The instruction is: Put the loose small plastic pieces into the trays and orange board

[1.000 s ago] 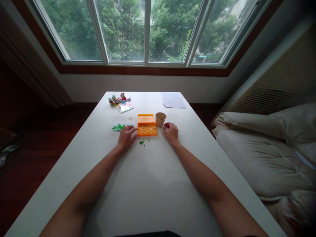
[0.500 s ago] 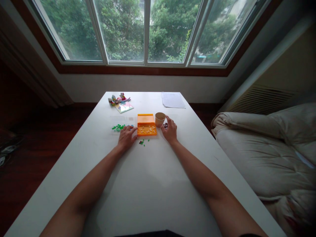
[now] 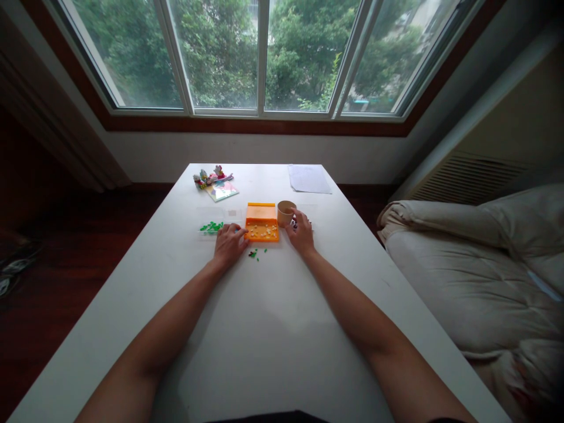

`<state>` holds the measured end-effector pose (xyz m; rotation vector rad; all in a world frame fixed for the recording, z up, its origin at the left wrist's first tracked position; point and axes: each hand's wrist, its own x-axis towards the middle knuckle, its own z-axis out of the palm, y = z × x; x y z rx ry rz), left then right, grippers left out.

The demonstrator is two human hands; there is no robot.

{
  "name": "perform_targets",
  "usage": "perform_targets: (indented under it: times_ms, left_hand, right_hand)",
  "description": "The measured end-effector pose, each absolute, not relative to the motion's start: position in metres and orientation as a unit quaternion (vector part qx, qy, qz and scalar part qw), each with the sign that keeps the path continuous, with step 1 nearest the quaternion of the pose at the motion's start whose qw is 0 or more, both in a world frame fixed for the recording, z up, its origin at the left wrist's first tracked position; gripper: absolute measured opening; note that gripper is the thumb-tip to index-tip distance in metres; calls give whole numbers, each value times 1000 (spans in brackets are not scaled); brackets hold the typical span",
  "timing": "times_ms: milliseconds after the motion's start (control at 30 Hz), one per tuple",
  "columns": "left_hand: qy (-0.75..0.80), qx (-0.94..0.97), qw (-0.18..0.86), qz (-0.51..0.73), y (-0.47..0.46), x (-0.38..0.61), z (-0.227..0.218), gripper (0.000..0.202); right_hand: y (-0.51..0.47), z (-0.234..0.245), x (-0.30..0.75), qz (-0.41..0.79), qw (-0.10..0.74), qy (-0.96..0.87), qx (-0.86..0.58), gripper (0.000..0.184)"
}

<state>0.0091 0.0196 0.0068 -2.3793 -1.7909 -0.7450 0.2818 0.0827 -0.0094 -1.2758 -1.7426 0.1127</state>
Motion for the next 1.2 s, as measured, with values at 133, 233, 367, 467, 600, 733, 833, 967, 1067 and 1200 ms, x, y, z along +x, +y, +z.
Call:
perform_targets:
  times_ms: [133, 233, 367, 467, 600, 733, 833, 967, 1067, 1200]
  left_hand:
    - [-584, -772, 37, -247, 21, 10, 6, 27]
    - [-585, -771, 41, -248, 22, 10, 7, 23]
    - [-588, -770, 41, -244, 23, 10, 8, 18]
    - [-592, -768, 46, -241, 24, 10, 8, 14]
    - [-600, -762, 47, -239, 25, 11, 8, 14]
    - [-609, -755, 38, -239, 25, 13, 10, 15]
    - [-613, -752, 40, -240, 25, 15, 10, 14]
    - [-610, -752, 42, -246, 26, 18, 10, 13]
    - [-611, -750, 36, -251, 26, 19, 9, 13]
    - [-606, -748, 2, -271, 29, 15, 7, 13]
  right_hand:
    - [83, -11, 283, 62, 474, -706, -522, 54]
    - [83, -13, 283, 67, 473, -706, -523, 54]
    - [84, -15, 283, 71, 476, -703, -523, 55]
    - [84, -17, 283, 73, 482, -696, -527, 59]
    - [84, -17, 281, 78, 487, -690, -529, 63]
    - [83, -15, 282, 83, 484, -686, -537, 63]
    - [82, -14, 284, 81, 474, -677, -556, 62]
    - [82, -17, 287, 59, 462, -655, -595, 58]
    - [82, -20, 289, 55, 459, -648, -606, 55]
    - [84, -22, 289, 80, 459, -650, -601, 44]
